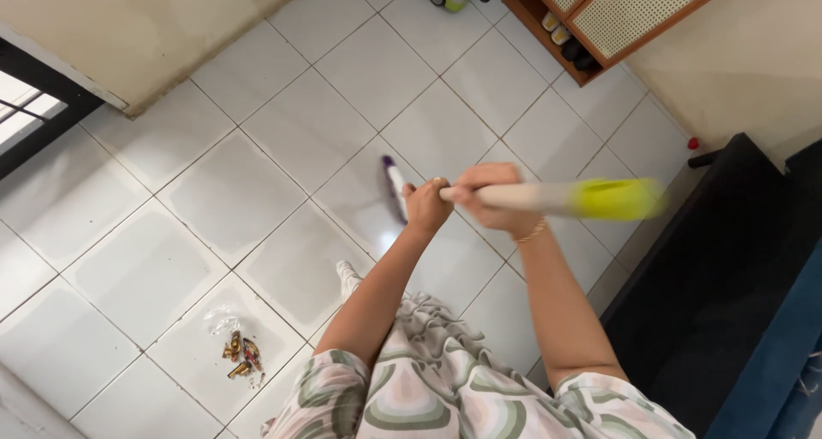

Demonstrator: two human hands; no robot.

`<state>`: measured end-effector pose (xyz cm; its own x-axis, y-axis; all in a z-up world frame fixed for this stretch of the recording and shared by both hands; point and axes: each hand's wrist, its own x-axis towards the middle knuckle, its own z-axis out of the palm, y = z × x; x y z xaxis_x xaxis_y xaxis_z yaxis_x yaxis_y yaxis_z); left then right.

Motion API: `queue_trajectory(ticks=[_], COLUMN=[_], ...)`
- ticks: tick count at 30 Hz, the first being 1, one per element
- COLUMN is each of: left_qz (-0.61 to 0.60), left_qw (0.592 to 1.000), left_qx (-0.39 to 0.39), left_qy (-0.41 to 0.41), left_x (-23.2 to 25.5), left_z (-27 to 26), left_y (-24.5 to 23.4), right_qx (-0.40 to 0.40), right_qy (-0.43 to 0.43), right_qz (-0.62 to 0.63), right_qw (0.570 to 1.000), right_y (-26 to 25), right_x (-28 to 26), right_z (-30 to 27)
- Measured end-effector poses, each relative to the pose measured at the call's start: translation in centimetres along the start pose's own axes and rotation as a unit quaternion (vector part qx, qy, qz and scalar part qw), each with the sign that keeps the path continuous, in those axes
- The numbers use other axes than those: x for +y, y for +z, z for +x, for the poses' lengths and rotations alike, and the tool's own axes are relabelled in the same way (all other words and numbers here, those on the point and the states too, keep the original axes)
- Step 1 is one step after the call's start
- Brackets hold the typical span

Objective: Sweep the tiled floor using a broom, pushing debris toward the doorway and outside.

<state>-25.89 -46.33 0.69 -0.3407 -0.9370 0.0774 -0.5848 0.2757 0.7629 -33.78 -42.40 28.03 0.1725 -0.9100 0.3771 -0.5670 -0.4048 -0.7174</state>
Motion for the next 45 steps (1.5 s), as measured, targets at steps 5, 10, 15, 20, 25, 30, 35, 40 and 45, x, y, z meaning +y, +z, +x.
queue_trajectory(ticks=[5, 10, 15, 20, 25, 30, 35, 40, 45], left_qz=[0.019, 0.134, 0.197, 0.112, 0.043, 0.029, 0.129, 0.204, 0.159], left_qw=[1.0, 0.984, 0.972, 0.992, 0.998, 0.995, 0.985, 0.968, 0.984], left_qx=[-0.001, -0.077, -0.051, -0.026, -0.042, -0.027, -0.004, -0.013, 0.005], left_qy=[-0.011, -0.092, -0.116, -0.047, -0.036, -0.089, -0.112, -0.145, -0.079], left_x=[-5.8, -12.1, -11.4, -0.2, 4.5, 0.7, -7.5, -9.6, -4.8], left_z=[0.7, 1.1, 7.4, 17.3, 24.7, 27.1, 25.0, 27.0, 34.8], left_y=[1.0, -1.3, -0.4, 3.5, 7.2, 8.6, 7.3, 4.6, 4.6], right_qx=[0.008, 0.041, 0.032, 0.062, -0.002, -0.046, -0.024, -0.008, 0.029], right_qy=[-0.025, 0.044, 0.17, 0.126, 0.046, -0.053, 0.024, 0.072, 0.155], right_qz=[0.077, 0.213, 0.257, 0.258, 0.08, 0.073, 0.226, 0.283, 0.319], right_qw=[0.997, 0.975, 0.951, 0.956, 0.996, 0.995, 0.973, 0.956, 0.935], right_y=[5.4, 10.0, 5.0, -7.4, -10.7, -6.9, -1.8, -1.8, -8.6], right_x=[6.7, 13.2, 18.0, 20.1, 20.3, 26.8, 31.9, 34.5, 35.7], right_z=[-0.3, -2.0, 0.7, 7.3, 14.9, 17.0, 15.2, 15.4, 21.3])
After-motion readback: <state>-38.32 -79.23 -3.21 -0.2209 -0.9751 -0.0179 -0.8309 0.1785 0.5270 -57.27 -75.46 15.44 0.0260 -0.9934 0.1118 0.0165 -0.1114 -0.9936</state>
